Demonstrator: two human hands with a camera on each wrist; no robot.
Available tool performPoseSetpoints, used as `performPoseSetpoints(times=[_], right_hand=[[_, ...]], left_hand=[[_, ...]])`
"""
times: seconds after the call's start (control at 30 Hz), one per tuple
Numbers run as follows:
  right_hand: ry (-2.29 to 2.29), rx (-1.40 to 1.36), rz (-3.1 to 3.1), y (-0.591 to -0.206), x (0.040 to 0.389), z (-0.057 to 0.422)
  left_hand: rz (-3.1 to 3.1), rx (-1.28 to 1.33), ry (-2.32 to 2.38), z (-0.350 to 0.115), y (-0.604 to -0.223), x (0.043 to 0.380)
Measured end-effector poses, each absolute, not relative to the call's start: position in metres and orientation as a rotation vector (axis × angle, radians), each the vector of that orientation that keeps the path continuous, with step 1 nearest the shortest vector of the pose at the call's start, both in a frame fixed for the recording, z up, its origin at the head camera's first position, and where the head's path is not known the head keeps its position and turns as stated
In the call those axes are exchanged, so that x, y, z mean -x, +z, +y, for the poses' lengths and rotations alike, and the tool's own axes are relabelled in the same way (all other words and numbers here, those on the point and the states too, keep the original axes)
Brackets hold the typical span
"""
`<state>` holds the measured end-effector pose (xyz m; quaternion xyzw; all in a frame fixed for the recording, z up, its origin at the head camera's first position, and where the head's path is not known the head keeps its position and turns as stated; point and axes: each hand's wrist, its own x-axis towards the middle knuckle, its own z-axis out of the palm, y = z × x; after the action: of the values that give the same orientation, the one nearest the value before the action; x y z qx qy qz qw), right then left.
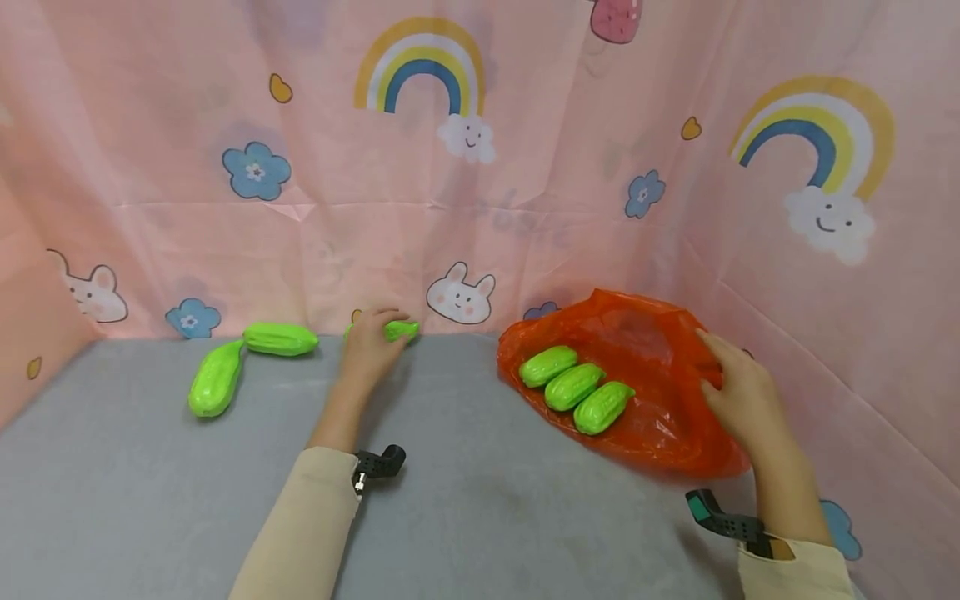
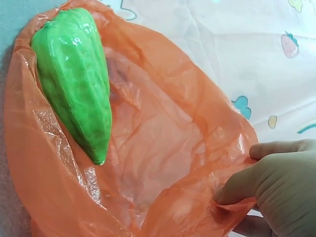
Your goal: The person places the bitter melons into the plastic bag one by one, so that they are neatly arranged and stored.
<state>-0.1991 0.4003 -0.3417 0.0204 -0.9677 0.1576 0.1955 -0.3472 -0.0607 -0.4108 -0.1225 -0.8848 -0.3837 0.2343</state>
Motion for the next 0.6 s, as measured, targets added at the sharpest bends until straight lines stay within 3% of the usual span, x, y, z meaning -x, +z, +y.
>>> performPoseSetpoints(times=[0.6], right_hand=[[0.470, -0.054, -2.694, -0.341, 0.197, 0.403]], left_hand=[[-2.433, 0.260, -0.976, -0.078, -0.441, 0.358]])
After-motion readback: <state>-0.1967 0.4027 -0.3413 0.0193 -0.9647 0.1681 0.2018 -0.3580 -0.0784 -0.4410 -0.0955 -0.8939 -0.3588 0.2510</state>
